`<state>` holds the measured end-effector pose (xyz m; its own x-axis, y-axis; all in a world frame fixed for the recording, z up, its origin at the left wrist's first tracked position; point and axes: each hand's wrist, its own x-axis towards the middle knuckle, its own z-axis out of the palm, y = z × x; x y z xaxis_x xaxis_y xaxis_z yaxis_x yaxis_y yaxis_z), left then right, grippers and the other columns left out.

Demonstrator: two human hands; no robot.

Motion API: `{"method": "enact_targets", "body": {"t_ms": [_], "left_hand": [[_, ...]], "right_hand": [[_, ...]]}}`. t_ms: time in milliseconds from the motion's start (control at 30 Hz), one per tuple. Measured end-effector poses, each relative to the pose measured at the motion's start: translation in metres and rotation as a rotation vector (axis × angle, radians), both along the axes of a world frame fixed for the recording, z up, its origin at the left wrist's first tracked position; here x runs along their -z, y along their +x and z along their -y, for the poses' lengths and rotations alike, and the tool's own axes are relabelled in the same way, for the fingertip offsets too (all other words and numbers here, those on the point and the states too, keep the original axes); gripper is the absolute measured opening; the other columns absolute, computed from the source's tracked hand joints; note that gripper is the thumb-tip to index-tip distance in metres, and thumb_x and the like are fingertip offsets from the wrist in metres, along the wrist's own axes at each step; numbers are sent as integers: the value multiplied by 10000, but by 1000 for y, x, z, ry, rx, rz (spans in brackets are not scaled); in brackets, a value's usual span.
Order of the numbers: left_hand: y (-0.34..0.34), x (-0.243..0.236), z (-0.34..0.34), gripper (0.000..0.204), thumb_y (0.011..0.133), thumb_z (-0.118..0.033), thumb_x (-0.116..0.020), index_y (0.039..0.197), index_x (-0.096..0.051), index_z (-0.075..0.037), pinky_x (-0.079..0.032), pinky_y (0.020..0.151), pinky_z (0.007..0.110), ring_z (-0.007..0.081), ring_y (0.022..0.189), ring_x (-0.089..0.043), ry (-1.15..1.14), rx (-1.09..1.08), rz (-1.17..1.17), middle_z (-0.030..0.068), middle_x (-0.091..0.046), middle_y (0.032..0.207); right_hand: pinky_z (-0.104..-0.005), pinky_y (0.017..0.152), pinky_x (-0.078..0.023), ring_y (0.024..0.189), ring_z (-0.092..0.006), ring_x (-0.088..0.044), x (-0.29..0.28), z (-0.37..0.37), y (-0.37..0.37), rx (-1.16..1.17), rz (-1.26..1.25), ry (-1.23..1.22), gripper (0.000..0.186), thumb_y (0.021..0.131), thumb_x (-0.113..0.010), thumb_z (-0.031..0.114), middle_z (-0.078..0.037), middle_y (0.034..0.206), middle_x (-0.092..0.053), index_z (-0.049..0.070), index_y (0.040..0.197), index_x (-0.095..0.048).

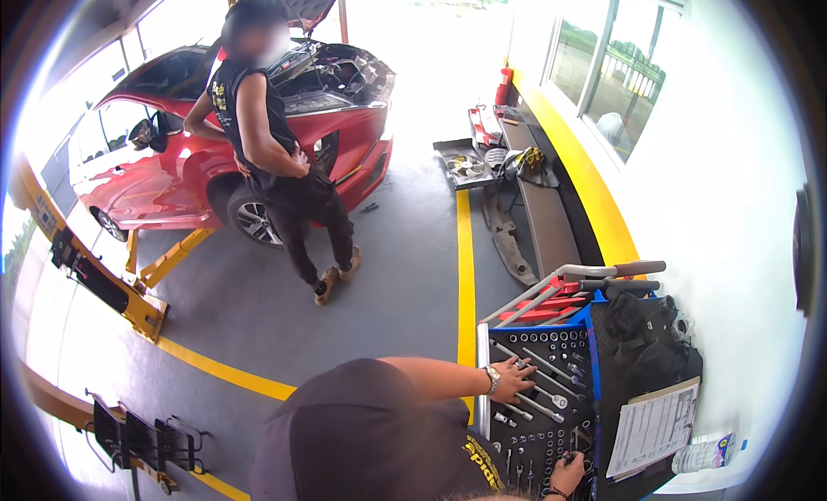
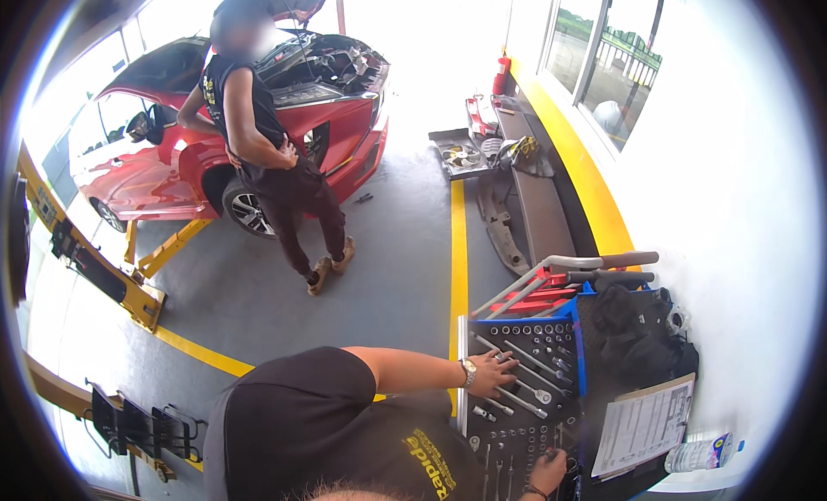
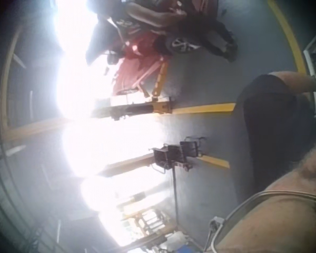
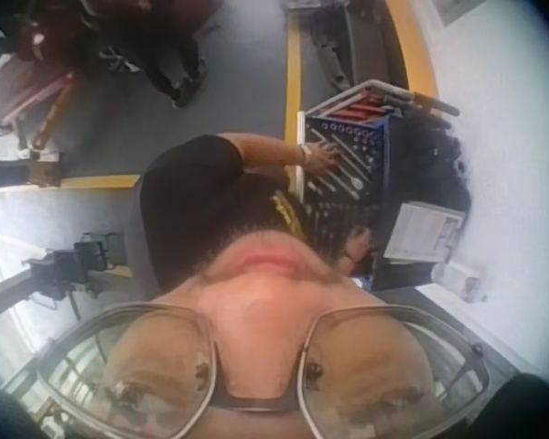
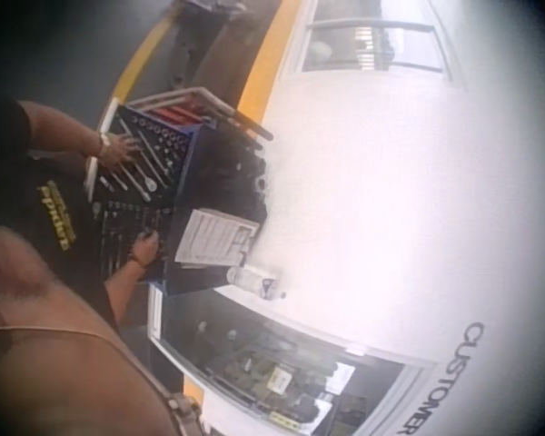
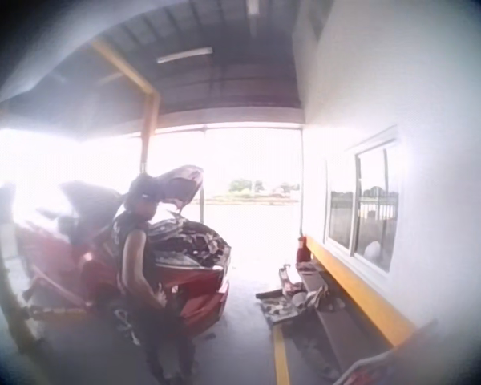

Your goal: The person removes a red metal frame from the front of a car, retrieves a socket wrench from a toolbox, and then reattaches the frame to the vehicle's engine bay using the tool.

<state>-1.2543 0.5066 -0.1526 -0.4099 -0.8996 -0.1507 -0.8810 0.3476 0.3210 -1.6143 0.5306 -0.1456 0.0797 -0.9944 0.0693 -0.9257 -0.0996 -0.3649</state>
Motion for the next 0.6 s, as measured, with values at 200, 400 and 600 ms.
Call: {"method": "enact_targets", "body": {"t_ms": [200,400,600], "left_hand": [[2,3,-4,667,908,-459,-625,1465,-469,-127,-243,1198,582,414,1513,-233,18,9,-28,216,-284,1608],[5,6,1,571,890,-411,-657,1351,-554,-91,-323,1155,527,336,1441,-392,-63,-42,-97,181,-403,1523],[5,8,1,523,879,-386,-675,1292,-571,-84,-364,1116,500,326,1354,-485,-114,-70,-113,168,-456,1460]], "right_hand": [[-429,752,-524,819,-355,-685,-7,-52,39,38,339,42,256,798,-694,34,-180,902,-689,8,1033,-595],[-438,742,-523,811,-361,-690,7,-86,52,48,233,186,223,783,-713,31,-180,868,-684,13,964,-583],[-415,715,-511,755,-327,-654,10,-87,50,68,338,15,244,836,-734,60,-163,826,-650,1,988,-552]]}}
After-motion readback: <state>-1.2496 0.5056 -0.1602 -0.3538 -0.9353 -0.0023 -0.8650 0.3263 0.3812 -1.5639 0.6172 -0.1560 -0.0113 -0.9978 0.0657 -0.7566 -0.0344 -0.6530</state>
